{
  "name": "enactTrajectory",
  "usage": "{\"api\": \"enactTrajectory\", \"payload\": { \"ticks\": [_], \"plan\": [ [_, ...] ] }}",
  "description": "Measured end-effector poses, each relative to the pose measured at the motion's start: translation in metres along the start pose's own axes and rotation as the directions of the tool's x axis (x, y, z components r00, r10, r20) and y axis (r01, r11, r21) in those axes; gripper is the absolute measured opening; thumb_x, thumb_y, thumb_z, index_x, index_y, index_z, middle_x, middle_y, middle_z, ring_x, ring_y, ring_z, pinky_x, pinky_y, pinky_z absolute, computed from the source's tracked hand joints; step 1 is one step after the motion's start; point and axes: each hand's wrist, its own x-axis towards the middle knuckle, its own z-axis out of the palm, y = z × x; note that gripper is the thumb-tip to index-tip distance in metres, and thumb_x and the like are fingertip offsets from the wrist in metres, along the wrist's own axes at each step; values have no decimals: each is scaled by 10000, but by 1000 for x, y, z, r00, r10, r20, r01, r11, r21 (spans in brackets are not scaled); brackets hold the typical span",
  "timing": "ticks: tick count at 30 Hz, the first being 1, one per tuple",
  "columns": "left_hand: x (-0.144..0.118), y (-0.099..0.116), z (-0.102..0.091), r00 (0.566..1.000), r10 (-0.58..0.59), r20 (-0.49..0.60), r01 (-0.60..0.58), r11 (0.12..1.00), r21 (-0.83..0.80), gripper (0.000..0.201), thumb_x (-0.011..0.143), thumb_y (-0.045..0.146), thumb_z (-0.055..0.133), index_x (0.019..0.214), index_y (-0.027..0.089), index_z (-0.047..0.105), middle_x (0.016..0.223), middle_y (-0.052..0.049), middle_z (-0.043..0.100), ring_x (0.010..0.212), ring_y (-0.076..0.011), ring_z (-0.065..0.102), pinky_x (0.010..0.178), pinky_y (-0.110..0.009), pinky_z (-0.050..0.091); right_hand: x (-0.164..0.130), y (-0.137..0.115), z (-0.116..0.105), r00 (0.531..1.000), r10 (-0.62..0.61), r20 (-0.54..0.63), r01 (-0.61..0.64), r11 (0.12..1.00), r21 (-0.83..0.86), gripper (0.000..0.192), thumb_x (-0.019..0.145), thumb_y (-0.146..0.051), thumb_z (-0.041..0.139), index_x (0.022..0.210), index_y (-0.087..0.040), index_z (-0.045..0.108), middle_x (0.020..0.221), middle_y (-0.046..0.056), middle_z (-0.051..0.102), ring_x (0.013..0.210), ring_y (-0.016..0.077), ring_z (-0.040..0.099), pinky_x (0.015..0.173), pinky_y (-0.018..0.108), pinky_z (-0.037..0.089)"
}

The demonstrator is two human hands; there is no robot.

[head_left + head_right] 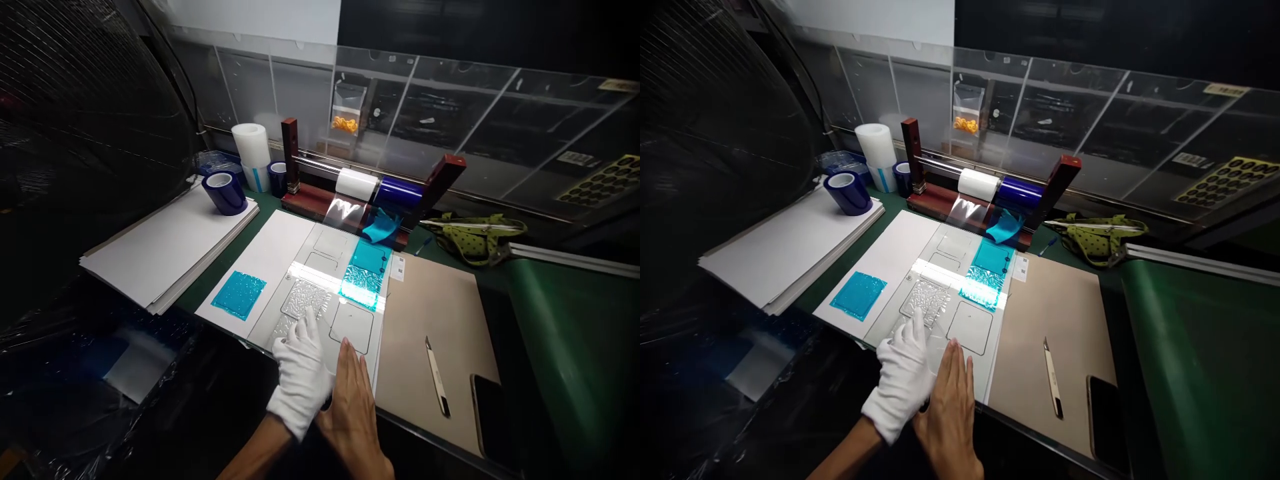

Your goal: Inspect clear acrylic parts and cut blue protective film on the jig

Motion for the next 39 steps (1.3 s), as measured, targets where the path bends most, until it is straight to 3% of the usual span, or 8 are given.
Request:
{"api": "enactTrajectory", "payload": {
  "ticks": [3, 5, 10, 13, 16, 20, 35, 39],
  "plan": [
    [14, -9, 7, 998, 24, 66, -30, 995, 95, 591, 856, 101, 281, 1439, 195, 278, 1224, -183, 558, 1107, -363, 534, 808, -547, 468, 17, -2, 10, 1000, -23, -10, 22, 999, -36, 952, 665, -120, 480, 1458, 7, -31, 1444, 274, 312, 1341, 377, 298, 1030, 605, 335],
    [26, -13, 11, 996, 20, 84, -27, 997, 75, 588, 867, 190, 344, 1447, 168, 251, 1338, -199, 471, 1176, -381, 482, 835, -549, 455, 32, 2, 15, 998, -67, -11, 67, 997, -30, 914, 701, -153, 465, 1457, 11, -21, 1439, 278, 318, 1343, 385, 287, 1020, 632, 320],
    [45, -39, 14, 992, -120, 35, 116, 989, 87, 1147, 624, 603, 640, 1445, 12, 99, 1431, -276, 302, 1285, -415, 323, 973, -600, 327, 91, 39, 30, 981, -194, -12, 194, 980, -53, 888, 812, -324, 474, 1443, 36, -37, 1428, 305, 314, 1351, 395, 262, 1034, 688, 204],
    [38, -70, 17, 989, -143, -40, 148, 978, 150, 1113, 688, 630, 590, 1448, 21, 51, 1422, -272, 295, 1300, -386, 302, 1006, -566, 304, 134, 69, 42, 978, -210, 3, 209, 972, -109, 925, 825, -404, 514, 1450, 7, -31, 1438, 291, 308, 1368, 379, 227, 1056, 680, 133],
    [20, -97, 25, 987, -156, -28, 158, 966, 204, 1110, 717, 628, 567, 1447, 22, -9, 1405, -290, 289, 1284, -404, 308, 978, -559, 327, 172, 94, 56, 972, -234, 18, 234, 958, -164, 914, 845, -418, 494, 1450, -10, -56, 1450, 282, 291, 1380, 365, 202, 1059, 673, 101],
    [0, -111, 37, 979, -205, 8, 199, 957, 210, 1150, 679, 626, 595, 1453, 70, -48, 1377, -268, 321, 1238, -406, 361, 949, -554, 351, 206, 113, 72, 963, -266, 46, 270, 941, -206, 901, 856, -426, 474, 1449, -11, -64, 1451, 281, 293, 1382, 362, 198, 1060, 668, 76],
    [1, -125, 52, 966, -243, 87, 222, 954, 203, 1044, 721, 562, 561, 1457, 83, -4, 1383, -258, 341, 1242, -411, 371, 904, -562, 386, 231, 116, 84, 951, -264, 160, 297, 926, -235, 905, 822, -340, 531, 1455, -27, -34, 1457, 257, 303, 1386, 331, 205, 1086, 635, 27],
    [10, -124, 48, 962, -270, 53, 260, 955, 143, 989, 715, 545, 604, 1453, 116, 103, 1323, -218, 409, 1179, -376, 445, 891, -518, 421, 229, 113, 78, 948, -286, 143, 313, 922, -228, 915, 828, -380, 520, 1453, -20, -43, 1446, 274, 312, 1374, 348, 234, 1072, 659, 29]
  ]
}}
